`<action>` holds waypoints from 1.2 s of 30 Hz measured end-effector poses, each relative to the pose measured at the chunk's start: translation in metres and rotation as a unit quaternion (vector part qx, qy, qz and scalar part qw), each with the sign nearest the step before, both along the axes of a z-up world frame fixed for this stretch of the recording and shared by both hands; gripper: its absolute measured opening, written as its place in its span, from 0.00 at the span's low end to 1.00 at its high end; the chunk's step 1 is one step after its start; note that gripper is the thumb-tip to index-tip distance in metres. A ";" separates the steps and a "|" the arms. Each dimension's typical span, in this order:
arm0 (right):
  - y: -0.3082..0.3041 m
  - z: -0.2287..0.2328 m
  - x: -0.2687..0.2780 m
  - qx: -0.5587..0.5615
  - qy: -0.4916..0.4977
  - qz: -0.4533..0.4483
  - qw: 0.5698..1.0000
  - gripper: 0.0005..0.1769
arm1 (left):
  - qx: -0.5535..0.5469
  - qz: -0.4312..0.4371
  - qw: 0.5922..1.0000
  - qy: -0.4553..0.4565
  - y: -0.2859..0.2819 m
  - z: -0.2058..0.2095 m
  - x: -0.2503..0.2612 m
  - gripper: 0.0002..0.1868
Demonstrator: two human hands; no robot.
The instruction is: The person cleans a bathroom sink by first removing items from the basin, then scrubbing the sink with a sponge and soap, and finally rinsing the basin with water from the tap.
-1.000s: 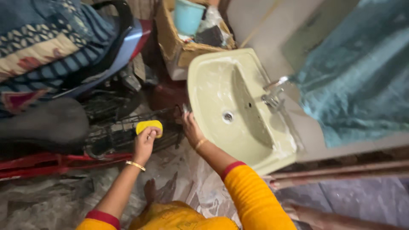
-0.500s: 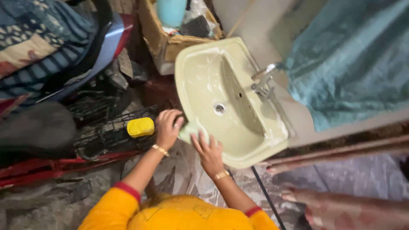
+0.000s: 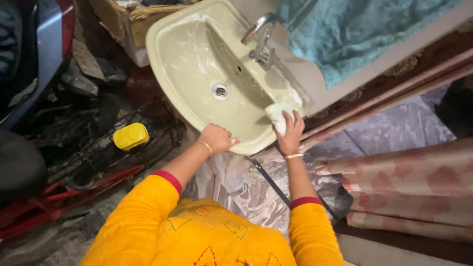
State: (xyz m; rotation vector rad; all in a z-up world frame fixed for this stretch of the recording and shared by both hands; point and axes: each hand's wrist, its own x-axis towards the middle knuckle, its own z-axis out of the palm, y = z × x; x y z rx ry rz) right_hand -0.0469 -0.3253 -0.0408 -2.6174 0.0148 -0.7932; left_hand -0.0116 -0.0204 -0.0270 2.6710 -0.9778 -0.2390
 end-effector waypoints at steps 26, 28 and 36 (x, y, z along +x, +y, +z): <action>0.049 -0.102 -0.021 0.748 -0.095 -0.121 0.646 0.30 | -0.033 -0.042 0.992 -0.113 0.028 -0.020 0.019 0.17; 0.024 -0.069 -0.001 0.360 -0.137 -0.200 0.901 0.32 | -0.010 -0.042 0.994 -0.099 0.022 -0.022 0.019 0.18; 0.033 0.060 0.024 -0.201 0.048 -0.152 0.967 0.36 | -0.002 0.003 0.997 -0.076 0.022 -0.018 0.023 0.19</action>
